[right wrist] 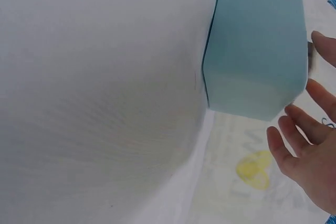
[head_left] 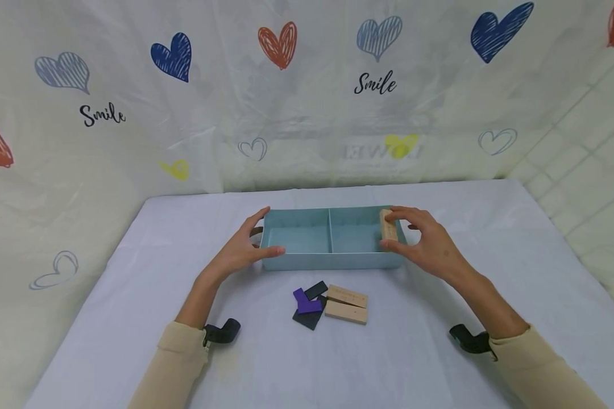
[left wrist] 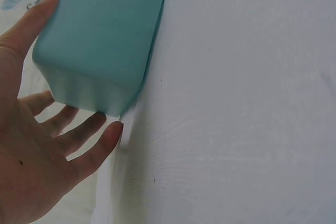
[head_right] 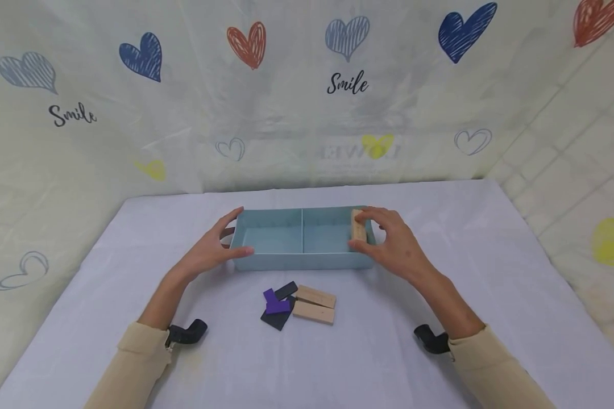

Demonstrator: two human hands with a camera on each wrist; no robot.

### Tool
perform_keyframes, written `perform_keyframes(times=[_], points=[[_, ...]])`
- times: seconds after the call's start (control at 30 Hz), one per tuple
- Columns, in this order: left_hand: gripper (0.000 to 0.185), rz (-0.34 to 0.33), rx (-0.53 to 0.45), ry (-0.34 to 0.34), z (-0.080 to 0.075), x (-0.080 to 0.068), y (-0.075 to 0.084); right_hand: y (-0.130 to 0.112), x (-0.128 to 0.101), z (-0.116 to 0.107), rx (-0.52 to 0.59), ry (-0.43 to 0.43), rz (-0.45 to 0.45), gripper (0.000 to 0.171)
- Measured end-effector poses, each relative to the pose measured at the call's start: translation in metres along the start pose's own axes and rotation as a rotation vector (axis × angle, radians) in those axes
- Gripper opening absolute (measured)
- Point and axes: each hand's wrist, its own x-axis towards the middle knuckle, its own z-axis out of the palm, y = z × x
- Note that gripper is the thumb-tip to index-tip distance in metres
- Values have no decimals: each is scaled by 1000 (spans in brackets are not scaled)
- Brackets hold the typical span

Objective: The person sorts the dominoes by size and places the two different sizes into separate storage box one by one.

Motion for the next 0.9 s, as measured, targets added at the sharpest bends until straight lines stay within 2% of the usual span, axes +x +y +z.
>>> perform_keyframes(times=[0.37, 0.9], points=[[106, 6, -2, 1, 0, -1, 1, -5, 0, -4, 28, 37, -38, 43], [106, -5, 4, 4, 0, -1, 1, -15, -4, 0, 5, 61, -122, 35]])
